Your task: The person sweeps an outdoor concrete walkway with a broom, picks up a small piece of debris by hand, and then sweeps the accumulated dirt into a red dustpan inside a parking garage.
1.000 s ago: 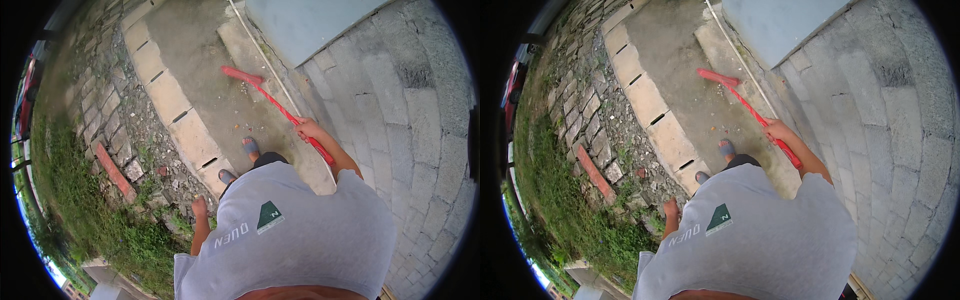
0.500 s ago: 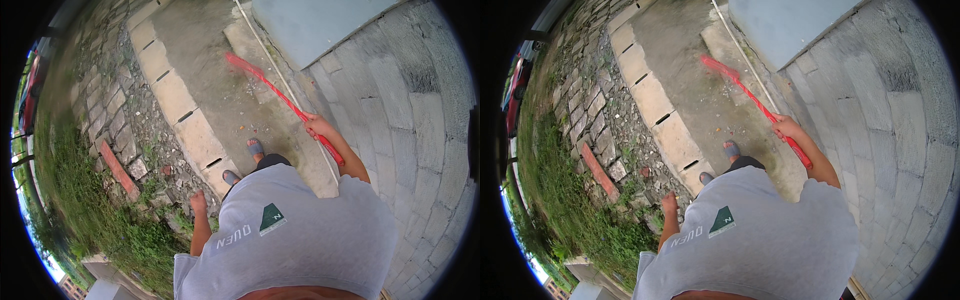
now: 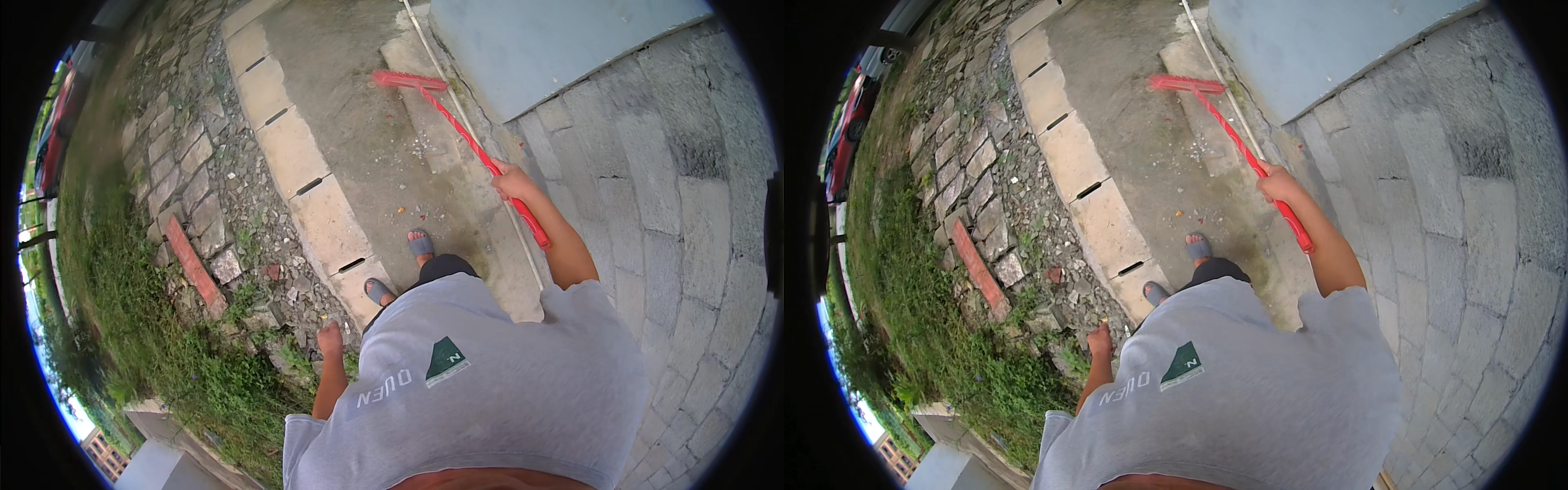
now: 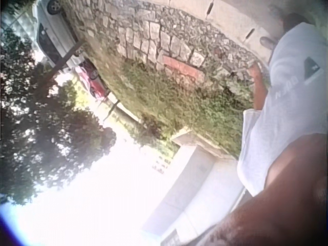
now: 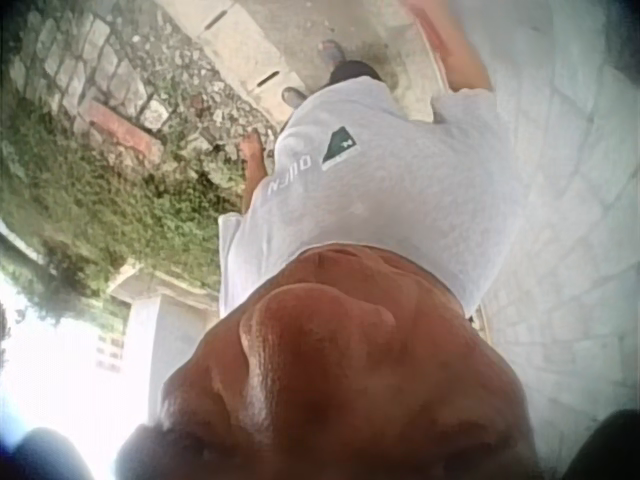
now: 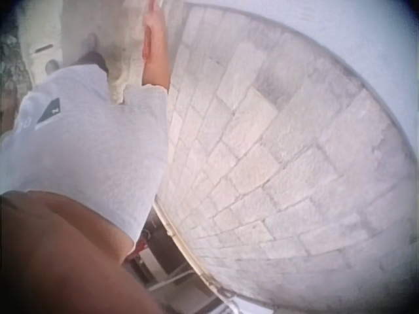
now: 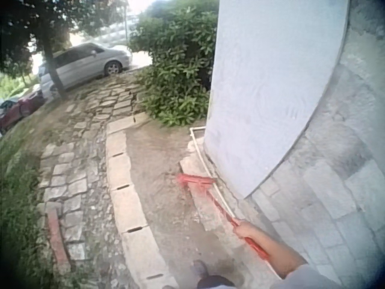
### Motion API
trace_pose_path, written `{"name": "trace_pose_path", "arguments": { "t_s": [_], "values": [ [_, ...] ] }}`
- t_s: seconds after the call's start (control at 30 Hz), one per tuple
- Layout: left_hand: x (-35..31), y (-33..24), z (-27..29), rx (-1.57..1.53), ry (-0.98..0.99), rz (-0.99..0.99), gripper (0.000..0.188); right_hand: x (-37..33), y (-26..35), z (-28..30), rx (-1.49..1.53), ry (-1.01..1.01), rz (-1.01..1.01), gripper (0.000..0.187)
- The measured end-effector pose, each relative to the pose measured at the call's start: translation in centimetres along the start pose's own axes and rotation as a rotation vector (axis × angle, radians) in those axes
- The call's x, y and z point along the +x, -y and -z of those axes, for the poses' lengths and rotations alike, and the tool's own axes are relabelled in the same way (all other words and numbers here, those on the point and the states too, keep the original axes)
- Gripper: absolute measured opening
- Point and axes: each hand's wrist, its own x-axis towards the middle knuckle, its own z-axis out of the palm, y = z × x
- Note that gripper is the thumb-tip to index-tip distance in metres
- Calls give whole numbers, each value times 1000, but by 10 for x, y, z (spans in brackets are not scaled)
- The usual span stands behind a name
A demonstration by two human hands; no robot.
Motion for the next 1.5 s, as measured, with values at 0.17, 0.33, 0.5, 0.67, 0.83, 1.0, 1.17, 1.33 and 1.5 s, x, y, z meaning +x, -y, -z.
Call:
{"name": "trace_pose_path", "arguments": {
  "t_s": [0.17, 0.33, 0.5, 0.67, 0.83, 1.0, 1.17, 1.33, 1.5],
  "values": [
    [8, -10, 1, -26, -12, -25, 42, 61, 16, -25, 1, 74, -40, 71],
    [17, 1, -6, -35, -59, -149, 39, 25, 30, -4, 30, 273, -82, 69],
    [16, 18, -11, -52, -130, -59, 42, 81, 96, -7, -203, 165, 97, 63],
    [-5, 12, 0, 6, -209, -93, 43, 240, 94, -51, -554, -115, 200, 58],
    [-26, 70, -17, -8, -153, 148, 44, 207, -3, -116, -623, -122, 123, 73],
    [-18, 110, -50, 89, -68, 146, 46, 22, -95, -91, -494, 28, 153, 71],
    [-10, 60, -49, 35, -62, -45, 45, -56, -17, -37, -508, 102, -25, 64],
    [9, -4, -30, -35, -168, -128, 44, 76, -20, -31, -670, -81, 187, 65],
    [11, -24, -11, 40, -170, -200, 46, 114, -45, -66, -287, -66, -44, 68]
  ]
}}
